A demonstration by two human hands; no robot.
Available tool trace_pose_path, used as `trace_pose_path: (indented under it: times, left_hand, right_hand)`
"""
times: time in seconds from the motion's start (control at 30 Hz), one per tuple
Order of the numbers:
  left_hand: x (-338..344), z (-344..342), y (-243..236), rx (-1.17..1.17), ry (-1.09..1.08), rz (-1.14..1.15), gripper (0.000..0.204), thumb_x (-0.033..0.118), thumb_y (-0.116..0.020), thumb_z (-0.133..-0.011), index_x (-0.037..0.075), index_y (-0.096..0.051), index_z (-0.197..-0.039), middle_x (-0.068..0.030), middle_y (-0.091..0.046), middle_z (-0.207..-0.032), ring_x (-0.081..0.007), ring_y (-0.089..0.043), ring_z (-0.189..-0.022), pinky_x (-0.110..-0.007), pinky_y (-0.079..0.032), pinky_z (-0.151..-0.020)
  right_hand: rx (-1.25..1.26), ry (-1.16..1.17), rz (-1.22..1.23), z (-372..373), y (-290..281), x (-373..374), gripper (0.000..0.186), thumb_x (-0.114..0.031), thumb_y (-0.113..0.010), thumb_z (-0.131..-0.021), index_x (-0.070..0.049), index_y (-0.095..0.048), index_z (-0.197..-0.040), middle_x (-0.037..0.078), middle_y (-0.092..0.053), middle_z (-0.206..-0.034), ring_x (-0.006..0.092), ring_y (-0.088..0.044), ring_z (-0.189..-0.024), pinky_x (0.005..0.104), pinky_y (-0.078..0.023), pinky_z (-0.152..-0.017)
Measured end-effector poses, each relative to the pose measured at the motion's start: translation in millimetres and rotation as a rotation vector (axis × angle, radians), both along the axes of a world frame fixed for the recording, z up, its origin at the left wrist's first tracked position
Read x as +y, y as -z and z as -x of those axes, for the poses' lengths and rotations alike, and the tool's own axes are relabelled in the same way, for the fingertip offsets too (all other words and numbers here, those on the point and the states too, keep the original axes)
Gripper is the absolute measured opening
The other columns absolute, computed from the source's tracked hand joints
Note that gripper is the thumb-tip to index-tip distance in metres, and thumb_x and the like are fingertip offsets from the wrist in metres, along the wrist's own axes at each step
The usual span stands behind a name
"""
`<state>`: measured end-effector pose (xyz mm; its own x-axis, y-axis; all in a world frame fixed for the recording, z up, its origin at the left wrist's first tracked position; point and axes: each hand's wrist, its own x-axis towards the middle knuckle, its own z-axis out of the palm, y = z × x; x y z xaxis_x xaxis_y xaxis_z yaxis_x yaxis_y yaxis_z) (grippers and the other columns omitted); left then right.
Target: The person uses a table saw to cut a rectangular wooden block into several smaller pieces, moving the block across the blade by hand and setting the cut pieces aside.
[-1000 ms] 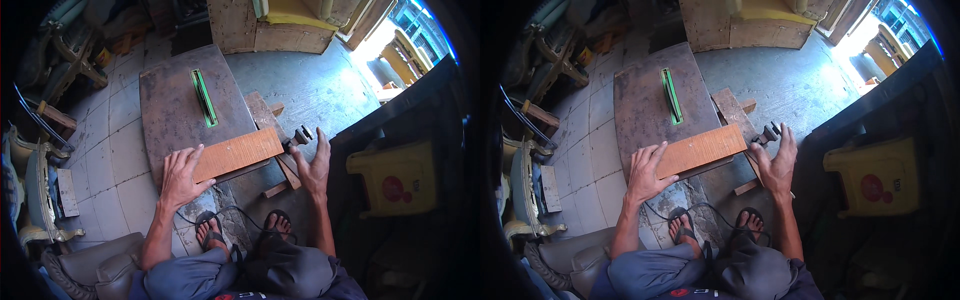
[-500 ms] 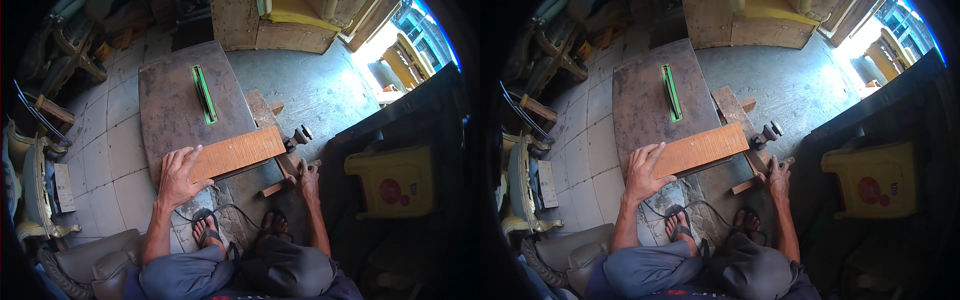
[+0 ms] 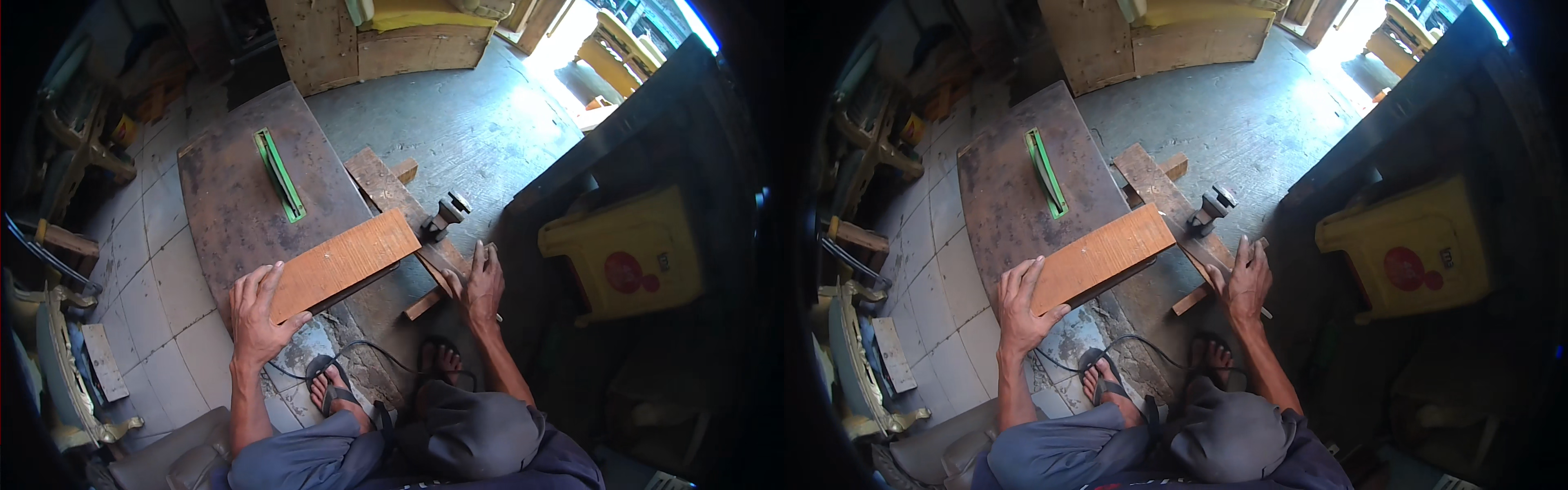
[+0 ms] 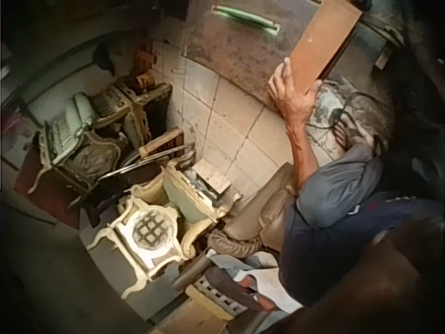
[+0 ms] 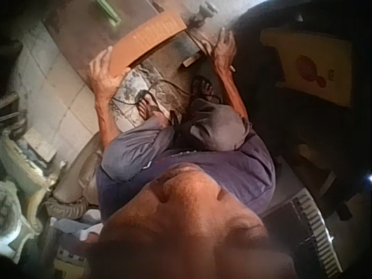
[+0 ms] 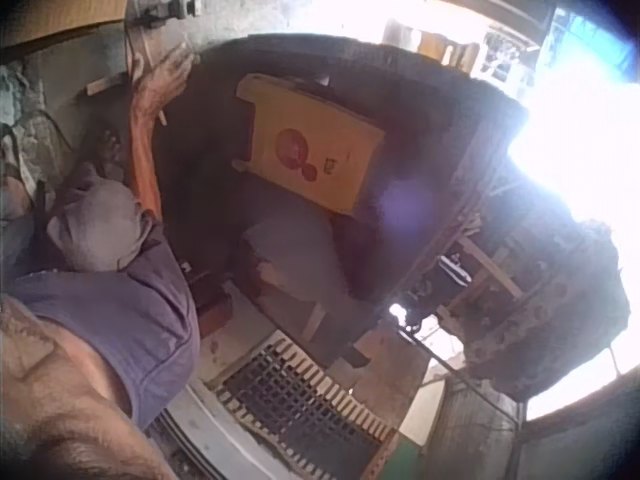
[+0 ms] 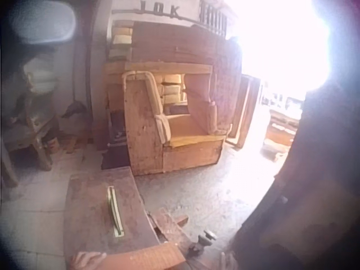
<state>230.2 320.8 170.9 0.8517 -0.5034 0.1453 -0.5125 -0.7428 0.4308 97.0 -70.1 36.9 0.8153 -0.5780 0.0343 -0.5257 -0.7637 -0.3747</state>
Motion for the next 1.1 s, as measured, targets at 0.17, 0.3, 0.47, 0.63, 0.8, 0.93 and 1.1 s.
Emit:
trace_pose_path:
  times: [0.17, 0.3, 0.47, 0.63, 0.8, 0.93, 1.1]
  left_hand:
    - [-9, 0, 0, -0.052, 0.018, -0.031, 0.097, 0.037, -0.096, -0.071, 0.007, -0.058, -0.155, -0.0156, -0.061, -0.144, -0.0366, -0.054, -0.132, -0.050, -0.040, -0.116]
    - [-12, -3, 5, 0.012, 0.067, -0.007, 0.094, 0.034, -0.094, -0.073, 0.005, -0.057, -0.154, -0.0177, -0.059, -0.149, -0.0395, -0.051, -0.136, -0.052, -0.037, -0.118]
    - [12, -6, -18, -0.082, 0.064, 0.228, 0.078, 0.037, -0.087, -0.083, 0.003, -0.062, -0.149, -0.0229, -0.061, -0.147, -0.0433, -0.054, -0.137, -0.051, -0.041, -0.119]
    - [-14, -3, -123, 0.191, 0.494, 0.832, 0.070, 0.041, -0.073, -0.104, -0.010, -0.058, -0.148, -0.0269, -0.058, -0.151, -0.0409, -0.057, -0.139, -0.053, -0.045, -0.118]
    - [-121, 36, -136, 0.586, 1.035, 0.670, 0.054, 0.031, -0.073, -0.103, -0.008, -0.066, -0.139, -0.0258, -0.068, -0.135, -0.0376, -0.062, -0.131, -0.046, -0.046, -0.114]
    - [-195, 82, -112, 0.264, 1.251, -0.144, 0.045, 0.036, -0.077, -0.099, 0.009, -0.073, -0.135, -0.0177, -0.071, -0.134, -0.0408, -0.063, -0.130, -0.048, -0.049, -0.111]
    - [-247, 106, -95, 0.343, 1.143, -0.247, 0.058, 0.033, -0.086, -0.085, 0.007, -0.074, -0.135, -0.0229, -0.071, -0.131, -0.0407, -0.063, -0.128, -0.049, -0.050, -0.111]
  right_hand:
    - [-0.132, -0.282, 0.032, -42, -104, 66, 0.133, -0.076, -0.081, -0.079, -0.021, -0.009, -0.177, 0.026, 0.008, -0.181, 0.0585, 0.007, -0.163, 0.0919, -0.018, -0.111]
    - [-0.051, -0.409, -0.109, -69, -121, 96, 0.132, -0.076, -0.082, -0.079, -0.020, -0.012, -0.177, 0.026, 0.009, -0.181, 0.0553, 0.007, -0.164, 0.0885, -0.016, -0.116]
    - [-0.440, -0.308, -0.210, -39, -167, 29, 0.094, -0.051, -0.075, -0.100, -0.009, -0.028, -0.170, 0.032, -0.030, -0.170, 0.0495, -0.036, -0.155, 0.0542, -0.040, -0.124]
    - [-0.411, -0.187, -0.688, 101, -259, -13, 0.068, -0.036, -0.070, -0.107, 0.000, -0.049, -0.160, 0.020, -0.065, -0.150, 0.0316, -0.066, -0.136, 0.0419, -0.050, -0.116]
    - [-0.326, -0.122, -0.785, 223, -291, 31, 0.063, -0.046, -0.064, -0.109, -0.004, -0.056, -0.156, 0.018, -0.073, -0.139, 0.0309, -0.065, -0.137, 0.0420, -0.048, -0.117]
    - [-0.330, 0.228, -0.339, 294, -324, 40, 0.048, -0.031, -0.075, -0.103, -0.004, -0.069, -0.142, 0.018, -0.079, -0.123, 0.0293, -0.078, -0.114, 0.0381, -0.060, -0.098]
    - [-0.509, 0.467, -0.111, 361, -333, 25, 0.051, -0.038, -0.075, -0.101, -0.003, -0.071, -0.137, 0.021, -0.074, -0.134, 0.0351, -0.071, -0.126, 0.0430, -0.055, -0.107]
